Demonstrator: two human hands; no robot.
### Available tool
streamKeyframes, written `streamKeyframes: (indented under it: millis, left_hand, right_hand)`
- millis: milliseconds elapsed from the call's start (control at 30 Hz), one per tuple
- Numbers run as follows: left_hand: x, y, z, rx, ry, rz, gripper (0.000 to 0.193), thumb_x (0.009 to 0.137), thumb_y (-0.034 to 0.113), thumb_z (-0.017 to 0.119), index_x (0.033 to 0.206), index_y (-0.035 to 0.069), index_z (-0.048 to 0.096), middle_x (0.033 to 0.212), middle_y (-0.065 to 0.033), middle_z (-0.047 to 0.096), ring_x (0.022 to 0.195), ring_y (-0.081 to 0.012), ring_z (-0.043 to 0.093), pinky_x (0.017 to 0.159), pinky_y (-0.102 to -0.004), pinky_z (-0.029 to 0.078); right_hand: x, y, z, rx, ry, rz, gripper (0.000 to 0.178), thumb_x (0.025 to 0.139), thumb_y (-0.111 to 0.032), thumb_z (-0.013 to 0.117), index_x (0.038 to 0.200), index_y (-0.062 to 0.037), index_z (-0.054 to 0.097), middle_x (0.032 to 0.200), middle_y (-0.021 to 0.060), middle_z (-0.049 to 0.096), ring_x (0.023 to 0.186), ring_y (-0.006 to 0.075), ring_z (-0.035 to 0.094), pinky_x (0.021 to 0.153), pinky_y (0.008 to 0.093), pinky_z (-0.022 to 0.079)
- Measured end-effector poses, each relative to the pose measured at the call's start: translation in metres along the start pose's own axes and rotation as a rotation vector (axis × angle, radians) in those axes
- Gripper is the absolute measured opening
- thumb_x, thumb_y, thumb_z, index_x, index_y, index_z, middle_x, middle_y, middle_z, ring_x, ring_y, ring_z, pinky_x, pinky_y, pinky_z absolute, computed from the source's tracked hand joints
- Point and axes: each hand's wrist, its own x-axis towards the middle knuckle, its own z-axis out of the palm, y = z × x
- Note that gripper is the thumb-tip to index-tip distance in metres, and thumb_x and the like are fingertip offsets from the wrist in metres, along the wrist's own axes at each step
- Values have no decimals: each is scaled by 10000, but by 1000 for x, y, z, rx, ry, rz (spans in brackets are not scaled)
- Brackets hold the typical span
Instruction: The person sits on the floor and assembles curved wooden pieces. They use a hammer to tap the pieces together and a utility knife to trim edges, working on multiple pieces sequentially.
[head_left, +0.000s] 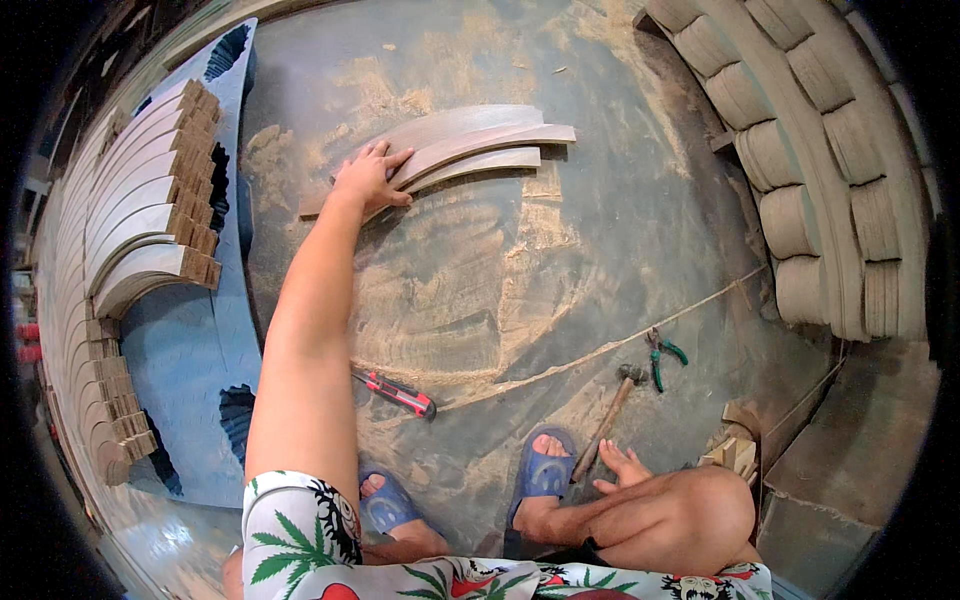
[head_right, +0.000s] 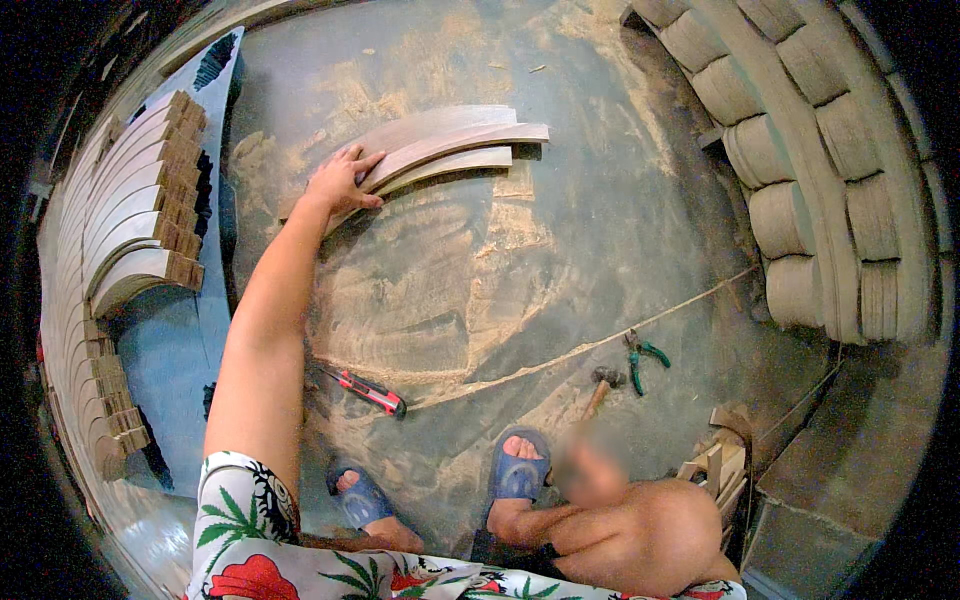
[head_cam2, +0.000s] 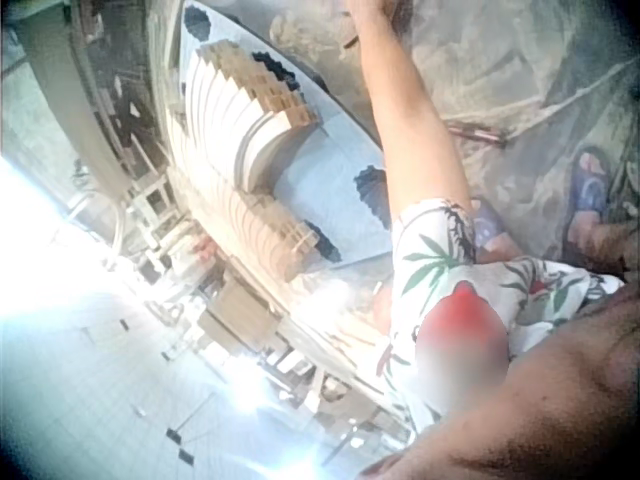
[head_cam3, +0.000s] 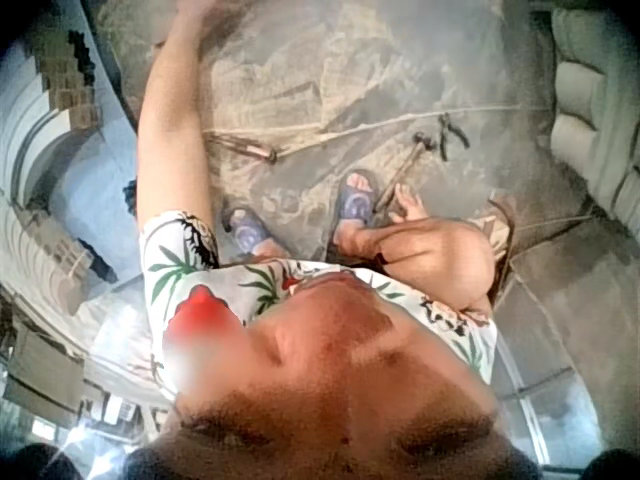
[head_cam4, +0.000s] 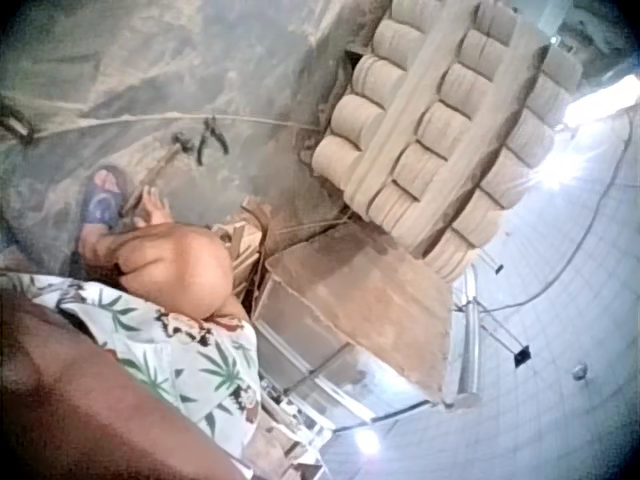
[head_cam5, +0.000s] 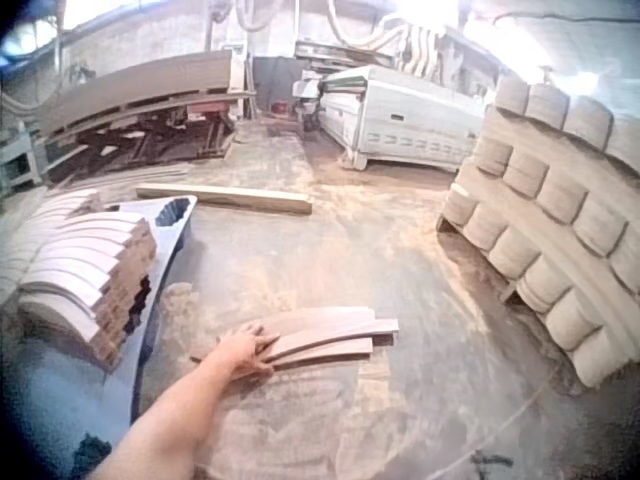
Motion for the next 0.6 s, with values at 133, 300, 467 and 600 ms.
streamKeyframes:
  millis: [133,300,467,600]
  left_hand:
    - [-9,6,-2,14,38,-34,1199,716,644,950,1723,500,316,1836,-144,222,1683,-366,238,1312,-671,278]
    - [-4,9,-10,44,21,-91,1285,648,679,972,1729,494,302,1836,-188,195,1680,-407,231,1323,-654,261]
    - [2,0,-2,-1,42,-36,1341,623,691,970,1736,520,242,1823,-236,181,1670,-444,243,1313,-668,263]
    - [-8,1,9,13,100,33,1296,640,717,935,1737,494,281,1805,-246,227,1656,-444,277,1312,-650,275]
  right_hand:
    - [0,7,6,-3,-13,9,1086,997,-414,778,1751,25,132,1797,286,243,1707,375,148,1352,623,116]
    - [1,15,9,-40,-39,19,1079,1002,-412,769,1753,24,128,1801,287,228,1706,376,154,1353,624,91]
    - [0,16,3,-18,-86,4,1073,1005,-401,766,1753,27,126,1798,291,235,1707,375,153,1349,632,80]
    - [-1,20,1,-2,-94,2,1069,1006,-391,764,1753,29,125,1796,293,241,1708,374,152,1346,637,72]
